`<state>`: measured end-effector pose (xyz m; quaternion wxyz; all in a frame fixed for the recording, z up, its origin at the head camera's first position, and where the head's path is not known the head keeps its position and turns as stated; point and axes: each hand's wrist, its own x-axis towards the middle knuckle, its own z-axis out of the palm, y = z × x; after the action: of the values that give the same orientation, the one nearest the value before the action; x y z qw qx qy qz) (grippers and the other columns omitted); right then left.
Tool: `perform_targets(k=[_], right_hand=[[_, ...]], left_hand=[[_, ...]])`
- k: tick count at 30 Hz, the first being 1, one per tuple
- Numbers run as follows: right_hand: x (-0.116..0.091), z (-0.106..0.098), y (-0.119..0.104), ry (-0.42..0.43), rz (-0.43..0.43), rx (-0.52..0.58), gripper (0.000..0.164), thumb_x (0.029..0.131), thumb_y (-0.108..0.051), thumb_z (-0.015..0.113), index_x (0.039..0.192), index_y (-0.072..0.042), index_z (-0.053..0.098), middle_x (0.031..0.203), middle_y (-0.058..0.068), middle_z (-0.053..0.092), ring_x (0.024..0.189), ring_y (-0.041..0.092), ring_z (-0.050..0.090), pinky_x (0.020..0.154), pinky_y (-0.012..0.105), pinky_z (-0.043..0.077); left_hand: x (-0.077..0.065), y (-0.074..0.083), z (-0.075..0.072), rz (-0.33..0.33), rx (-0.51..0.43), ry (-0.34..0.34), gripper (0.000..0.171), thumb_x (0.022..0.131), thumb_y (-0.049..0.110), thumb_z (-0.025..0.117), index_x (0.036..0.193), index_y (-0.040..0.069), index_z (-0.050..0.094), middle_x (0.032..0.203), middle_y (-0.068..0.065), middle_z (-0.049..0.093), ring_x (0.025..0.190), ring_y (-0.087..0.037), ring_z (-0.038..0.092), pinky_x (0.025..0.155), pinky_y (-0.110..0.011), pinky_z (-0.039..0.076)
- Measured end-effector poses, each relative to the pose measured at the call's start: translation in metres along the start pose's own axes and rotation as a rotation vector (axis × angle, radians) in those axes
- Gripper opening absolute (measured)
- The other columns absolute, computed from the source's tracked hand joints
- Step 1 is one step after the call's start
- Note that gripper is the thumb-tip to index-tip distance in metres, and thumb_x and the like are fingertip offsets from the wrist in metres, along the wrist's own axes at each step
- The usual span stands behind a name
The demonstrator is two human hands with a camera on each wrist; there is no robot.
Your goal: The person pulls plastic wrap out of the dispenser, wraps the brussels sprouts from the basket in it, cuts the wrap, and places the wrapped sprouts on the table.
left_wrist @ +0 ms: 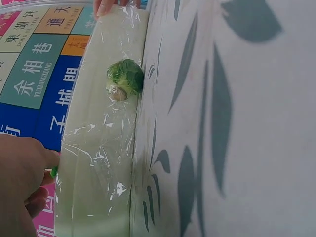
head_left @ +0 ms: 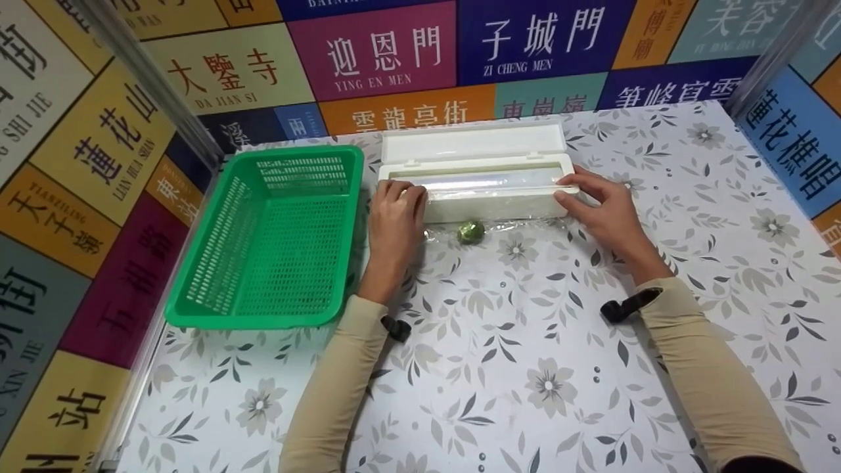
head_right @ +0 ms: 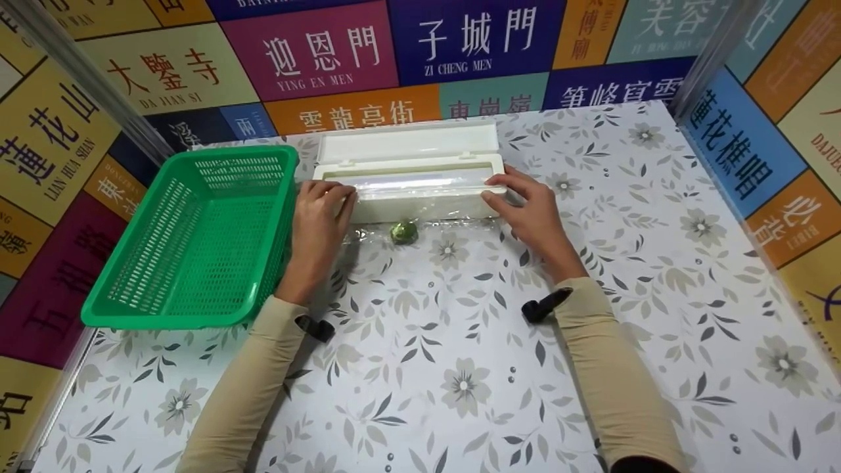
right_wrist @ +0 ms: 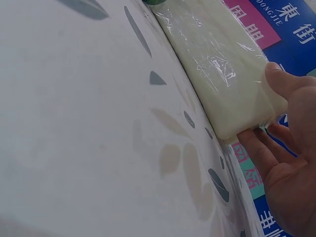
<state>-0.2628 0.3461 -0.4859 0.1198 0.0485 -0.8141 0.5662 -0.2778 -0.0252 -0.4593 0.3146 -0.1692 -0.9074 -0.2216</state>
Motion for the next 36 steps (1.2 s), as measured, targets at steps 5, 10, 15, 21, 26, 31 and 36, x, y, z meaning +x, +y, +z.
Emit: perform_targets(k=[5,10,15,21,26,31,36], right_hand=[[-0.002,-0.001,0.002,0.002,0.011,0.003,0.038,0.098,-0.024,0.083,0.130,-0.005,0.076,0.165,0.012,0.054,0.159,0.026,0.045,0.130,0.040,0.040],[-0.002,-0.002,0.002,0.001,0.021,0.004,0.038,0.097,-0.025,0.084,0.130,-0.006,0.076,0.165,0.013,0.054,0.159,0.025,0.044,0.130,0.039,0.039],[-0.002,-0.001,0.002,-0.013,0.020,0.009,0.038,0.098,-0.024,0.084,0.129,-0.005,0.077,0.165,0.014,0.053,0.159,0.026,0.044,0.130,0.036,0.039],[-0.002,-0.002,0.003,-0.022,0.036,0.011,0.038,0.098,-0.025,0.083,0.129,-0.004,0.077,0.166,0.015,0.052,0.157,0.030,0.047,0.128,0.038,0.042],[-0.002,-0.002,0.002,-0.014,0.028,0.010,0.038,0.097,-0.026,0.084,0.128,-0.004,0.078,0.163,0.013,0.055,0.156,0.027,0.049,0.127,0.033,0.042],[0.000,-0.002,0.000,-0.015,0.022,0.010,0.039,0.097,-0.026,0.085,0.128,-0.005,0.078,0.163,0.013,0.056,0.156,0.026,0.049,0.127,0.032,0.042],[0.002,-0.003,0.000,-0.014,0.014,0.014,0.038,0.097,-0.025,0.085,0.128,-0.005,0.079,0.161,0.013,0.058,0.155,0.025,0.050,0.128,0.034,0.042]], left_hand=[[0.001,0.003,0.001,-0.023,0.002,-0.010,0.015,0.107,0.019,0.069,0.106,0.010,0.081,0.112,-0.008,0.078,0.113,-0.031,0.064,0.101,-0.047,0.055],[0.002,0.005,0.001,-0.053,0.021,-0.024,0.016,0.108,0.017,0.066,0.104,0.007,0.077,0.114,-0.011,0.075,0.111,-0.032,0.063,0.099,-0.047,0.055],[0.001,0.003,0.000,-0.099,0.027,-0.033,0.015,0.108,0.014,0.063,0.104,0.003,0.074,0.112,-0.015,0.072,0.110,-0.033,0.062,0.098,-0.046,0.055],[0.003,-0.001,-0.001,-0.137,-0.003,-0.017,0.013,0.106,0.011,0.065,0.103,0.002,0.074,0.109,-0.016,0.073,0.109,-0.034,0.064,0.095,-0.047,0.055],[0.003,-0.003,-0.004,-0.209,-0.049,-0.062,0.014,0.108,0.014,0.063,0.109,0.004,0.073,0.113,-0.014,0.072,0.113,-0.032,0.061,0.102,-0.046,0.051],[0.003,-0.008,-0.007,-0.256,-0.074,-0.067,0.016,0.109,0.015,0.062,0.112,0.004,0.073,0.114,-0.015,0.071,0.115,-0.032,0.061,0.103,-0.044,0.051],[0.004,-0.008,-0.009,-0.273,-0.077,-0.068,0.015,0.109,0.013,0.063,0.113,0.002,0.073,0.114,-0.016,0.070,0.116,-0.033,0.062,0.102,-0.044,0.053]])
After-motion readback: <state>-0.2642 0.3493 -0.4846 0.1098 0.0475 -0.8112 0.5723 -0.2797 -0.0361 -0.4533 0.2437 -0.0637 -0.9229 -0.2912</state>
